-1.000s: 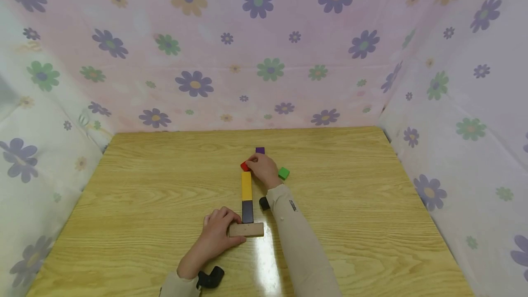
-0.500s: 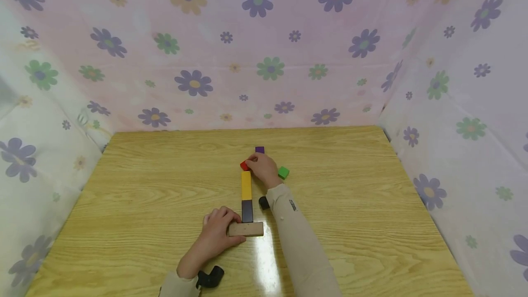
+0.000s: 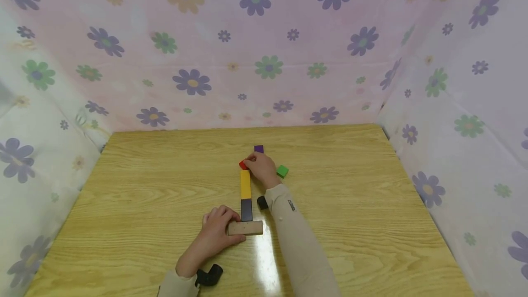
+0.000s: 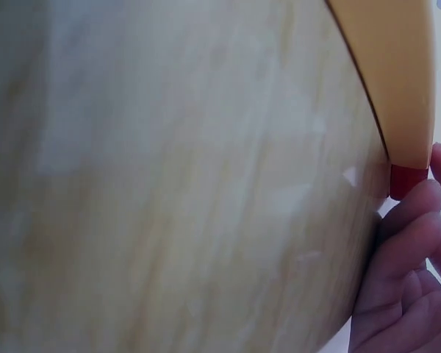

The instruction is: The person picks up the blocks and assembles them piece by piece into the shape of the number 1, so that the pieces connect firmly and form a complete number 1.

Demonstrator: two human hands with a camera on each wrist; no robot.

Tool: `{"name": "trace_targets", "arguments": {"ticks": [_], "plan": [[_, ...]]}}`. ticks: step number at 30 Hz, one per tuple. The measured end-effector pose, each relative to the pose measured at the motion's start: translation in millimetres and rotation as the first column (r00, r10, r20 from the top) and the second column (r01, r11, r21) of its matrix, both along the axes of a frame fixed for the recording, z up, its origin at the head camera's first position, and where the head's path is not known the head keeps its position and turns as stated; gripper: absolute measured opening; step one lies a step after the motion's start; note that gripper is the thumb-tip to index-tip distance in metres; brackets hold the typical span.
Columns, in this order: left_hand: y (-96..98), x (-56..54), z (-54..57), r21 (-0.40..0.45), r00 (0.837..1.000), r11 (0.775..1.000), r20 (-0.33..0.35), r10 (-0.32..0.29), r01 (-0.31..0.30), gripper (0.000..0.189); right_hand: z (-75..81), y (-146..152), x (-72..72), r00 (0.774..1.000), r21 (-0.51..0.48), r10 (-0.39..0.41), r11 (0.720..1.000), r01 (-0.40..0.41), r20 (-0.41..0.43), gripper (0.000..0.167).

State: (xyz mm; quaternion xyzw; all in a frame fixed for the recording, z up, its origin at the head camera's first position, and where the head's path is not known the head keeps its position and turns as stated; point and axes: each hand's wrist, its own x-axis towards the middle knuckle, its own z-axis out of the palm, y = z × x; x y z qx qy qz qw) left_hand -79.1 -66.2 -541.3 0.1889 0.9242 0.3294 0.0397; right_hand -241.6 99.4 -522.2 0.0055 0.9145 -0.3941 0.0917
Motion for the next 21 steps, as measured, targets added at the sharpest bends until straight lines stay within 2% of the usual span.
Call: {"name": "trace_targets", "arguments": {"ticks": [6,21], "plan": [[0.4,-0.2,0.4,0.001,1.000,1.000,-0.007,0.004,-0.004,0.035,-1.5,-0.7,0.5,1.000,0.019,0.000,1.000,0.000,-0.012,0.025],[2.2,0.5,4.8,0.033,1.000,0.999,0.027,0.014,-0.015,0.035,-0.9,-2.4,6.8,0.999,-0.022,-0.050,0.999,0.050,-0.001,0.022]]}}
